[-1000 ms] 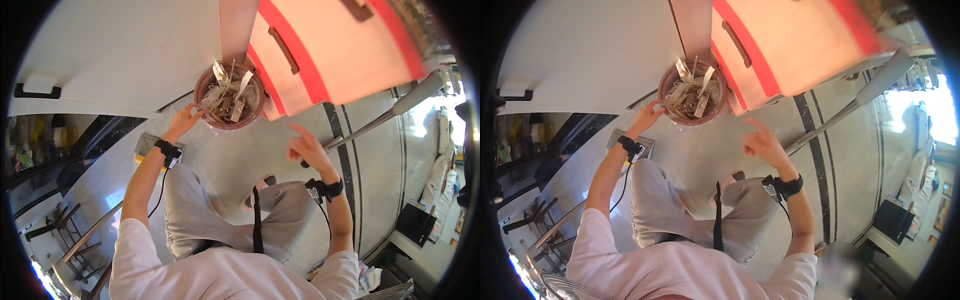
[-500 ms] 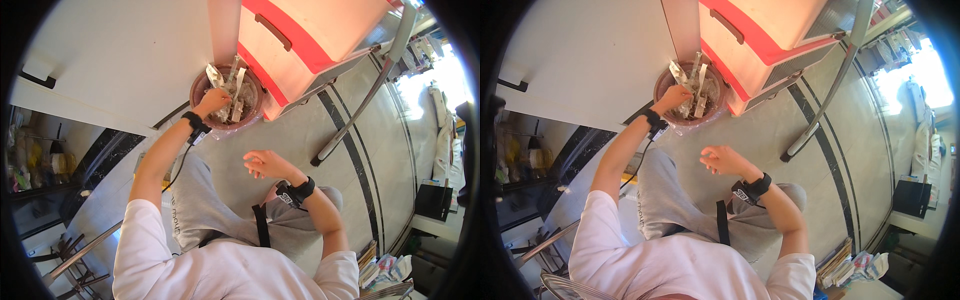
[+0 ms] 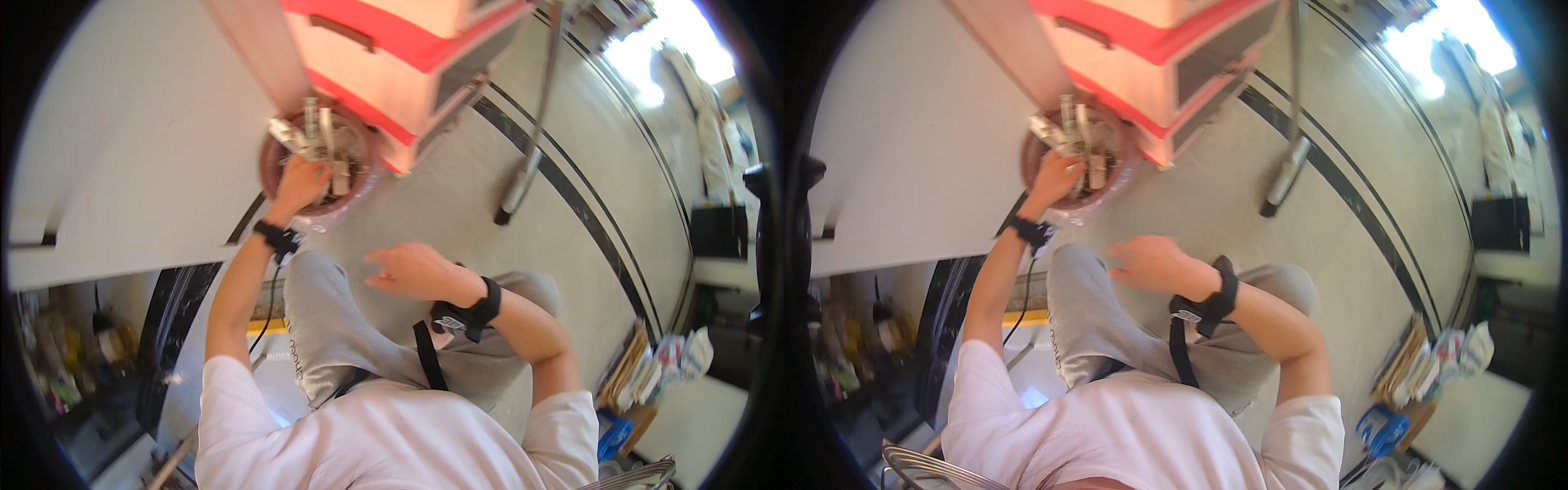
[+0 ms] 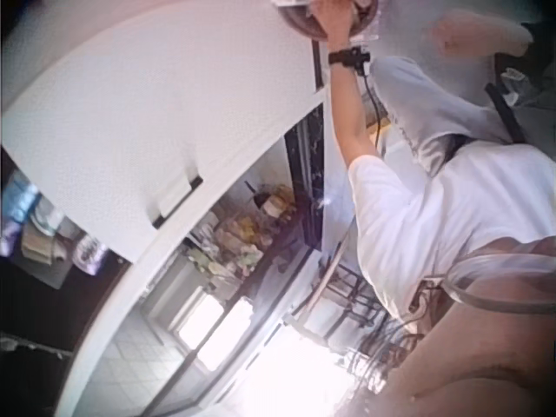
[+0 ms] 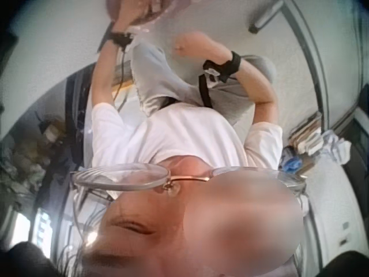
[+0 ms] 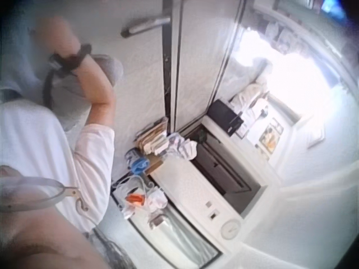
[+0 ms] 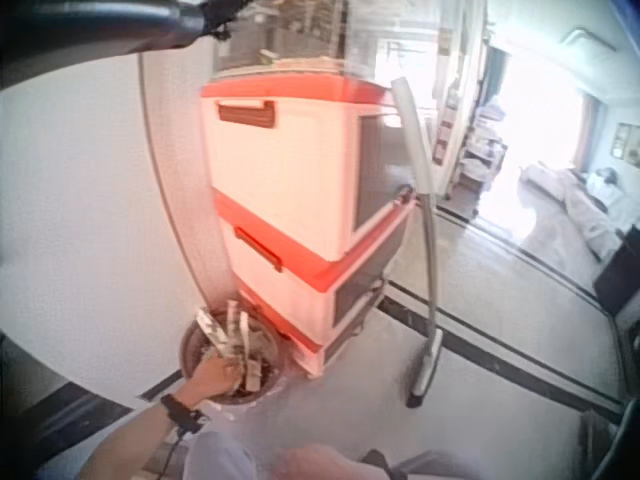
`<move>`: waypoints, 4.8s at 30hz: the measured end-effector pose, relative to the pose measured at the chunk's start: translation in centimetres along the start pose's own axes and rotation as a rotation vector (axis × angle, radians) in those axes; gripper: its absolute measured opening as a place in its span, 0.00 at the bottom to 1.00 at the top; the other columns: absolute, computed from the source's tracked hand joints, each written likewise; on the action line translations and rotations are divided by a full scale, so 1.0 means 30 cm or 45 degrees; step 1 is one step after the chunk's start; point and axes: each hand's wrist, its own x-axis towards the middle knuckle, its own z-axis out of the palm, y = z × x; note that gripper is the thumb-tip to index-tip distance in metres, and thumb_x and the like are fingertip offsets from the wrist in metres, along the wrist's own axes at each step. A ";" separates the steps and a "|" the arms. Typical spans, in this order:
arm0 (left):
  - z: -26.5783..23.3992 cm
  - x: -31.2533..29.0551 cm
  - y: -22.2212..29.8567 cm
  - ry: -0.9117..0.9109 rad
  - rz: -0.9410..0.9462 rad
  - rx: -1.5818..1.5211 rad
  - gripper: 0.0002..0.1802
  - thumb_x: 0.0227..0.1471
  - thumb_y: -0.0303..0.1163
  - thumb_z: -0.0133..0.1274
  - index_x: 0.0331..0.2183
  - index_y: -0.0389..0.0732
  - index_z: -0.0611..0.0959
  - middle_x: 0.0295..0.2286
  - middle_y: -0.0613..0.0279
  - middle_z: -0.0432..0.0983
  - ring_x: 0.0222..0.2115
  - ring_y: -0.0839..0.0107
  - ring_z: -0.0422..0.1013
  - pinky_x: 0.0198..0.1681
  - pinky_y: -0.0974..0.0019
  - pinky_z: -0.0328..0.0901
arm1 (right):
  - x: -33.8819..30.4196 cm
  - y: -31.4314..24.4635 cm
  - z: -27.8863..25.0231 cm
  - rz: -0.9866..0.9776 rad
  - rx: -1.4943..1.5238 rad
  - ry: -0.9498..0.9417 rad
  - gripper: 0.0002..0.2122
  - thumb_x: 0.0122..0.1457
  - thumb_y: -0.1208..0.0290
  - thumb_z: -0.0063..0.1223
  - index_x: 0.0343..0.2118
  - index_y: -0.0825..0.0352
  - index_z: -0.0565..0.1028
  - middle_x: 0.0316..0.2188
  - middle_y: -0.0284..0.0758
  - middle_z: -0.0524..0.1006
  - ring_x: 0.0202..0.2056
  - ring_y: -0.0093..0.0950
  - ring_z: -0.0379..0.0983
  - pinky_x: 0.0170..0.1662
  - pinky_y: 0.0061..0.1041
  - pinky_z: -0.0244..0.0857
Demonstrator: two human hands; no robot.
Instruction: The person sweeps the floor with a broom and dustpan, moving debris into the dustpan and then into a trash bin. They also move a small stool and a bucket to clear the area before sweeping.
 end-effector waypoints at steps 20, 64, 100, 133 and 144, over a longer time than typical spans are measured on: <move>-0.179 0.053 0.550 -0.101 0.134 -0.176 0.26 0.56 0.32 0.37 0.55 0.35 0.59 0.58 0.50 0.47 0.59 0.56 0.44 0.59 0.59 0.42 | 0.175 0.132 -0.074 0.232 0.218 0.734 0.19 0.43 0.69 0.53 0.37 0.75 0.67 0.36 0.45 0.70 0.41 0.40 0.68 0.40 0.33 0.65; -0.918 0.887 1.275 -0.863 0.976 1.123 0.19 0.49 0.30 0.42 0.46 0.46 0.71 0.29 0.54 0.74 0.29 0.57 0.74 0.28 0.56 0.69 | -1.393 -1.491 -1.900 0.740 -1.497 2.210 0.14 0.50 0.67 0.46 0.42 0.58 0.68 0.33 0.38 0.68 0.28 0.29 0.67 0.32 0.33 0.64; -1.453 0.184 0.422 -0.690 0.621 1.065 0.16 0.50 0.31 0.42 0.42 0.56 0.75 0.28 0.63 0.73 0.30 0.64 0.72 0.33 0.56 0.64 | -0.624 -1.902 -1.790 -0.287 -0.724 1.829 0.17 0.45 0.59 0.61 0.34 0.66 0.76 0.21 0.27 0.73 0.17 0.24 0.64 0.18 0.21 0.58; -1.121 0.275 1.004 -0.966 0.564 0.984 0.15 0.36 0.34 0.55 0.32 0.43 0.80 0.40 0.49 0.67 0.44 0.53 0.62 0.49 0.47 0.54 | -1.944 -0.807 0.141 2.536 1.831 1.485 0.09 0.44 0.71 0.44 0.12 0.66 0.73 0.14 0.36 0.75 0.13 0.27 0.70 0.17 0.26 0.66; -0.795 0.528 1.257 -1.129 -0.200 0.370 0.12 0.36 0.31 0.51 0.28 0.39 0.81 0.29 0.45 0.76 0.33 0.51 0.73 0.35 0.58 0.67 | -2.063 -0.019 -0.544 2.078 1.198 1.541 0.12 0.50 0.66 0.41 0.18 0.67 0.74 0.14 0.36 0.74 0.17 0.28 0.72 0.21 0.27 0.65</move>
